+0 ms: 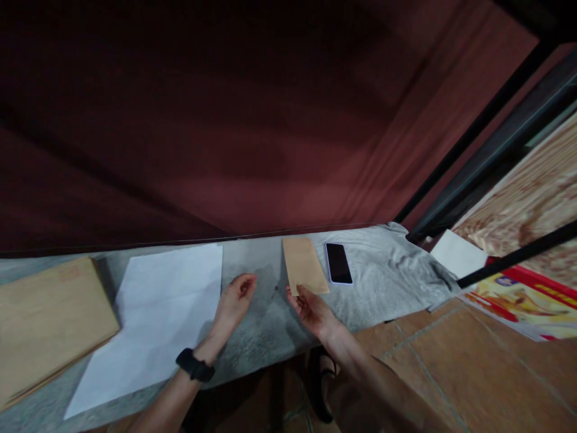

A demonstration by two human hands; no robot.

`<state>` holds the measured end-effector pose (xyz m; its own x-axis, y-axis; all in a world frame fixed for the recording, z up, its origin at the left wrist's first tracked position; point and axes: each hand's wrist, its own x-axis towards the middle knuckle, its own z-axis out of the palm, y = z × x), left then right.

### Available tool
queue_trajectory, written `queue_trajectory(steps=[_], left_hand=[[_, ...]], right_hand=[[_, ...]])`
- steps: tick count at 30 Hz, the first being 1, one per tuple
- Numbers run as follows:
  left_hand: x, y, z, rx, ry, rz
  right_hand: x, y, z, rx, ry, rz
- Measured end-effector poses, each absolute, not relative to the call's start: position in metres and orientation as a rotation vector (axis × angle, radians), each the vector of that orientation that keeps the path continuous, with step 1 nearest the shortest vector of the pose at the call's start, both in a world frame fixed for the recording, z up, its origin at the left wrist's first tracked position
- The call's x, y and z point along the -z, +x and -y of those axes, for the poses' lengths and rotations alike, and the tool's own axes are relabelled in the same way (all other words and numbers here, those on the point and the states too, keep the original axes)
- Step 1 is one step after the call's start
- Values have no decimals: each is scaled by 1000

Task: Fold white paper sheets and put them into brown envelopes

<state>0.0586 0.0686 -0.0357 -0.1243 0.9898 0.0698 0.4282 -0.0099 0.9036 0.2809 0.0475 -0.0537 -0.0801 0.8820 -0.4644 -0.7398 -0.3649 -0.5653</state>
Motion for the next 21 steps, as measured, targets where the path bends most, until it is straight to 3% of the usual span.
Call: queue_trajectory(steps=[4, 11, 21], left_hand=[[20, 36, -52, -771, 1787, -2033], [19, 11, -22, -180, 1764, -2540], [15, 21, -4, -58, 1774, -2444]], right_hand=[[50, 285, -41, -1759, -977, 244], [24, 274, -17, -2224, -1089, 655], [28, 209, -16, -1969, -1073, 1009]])
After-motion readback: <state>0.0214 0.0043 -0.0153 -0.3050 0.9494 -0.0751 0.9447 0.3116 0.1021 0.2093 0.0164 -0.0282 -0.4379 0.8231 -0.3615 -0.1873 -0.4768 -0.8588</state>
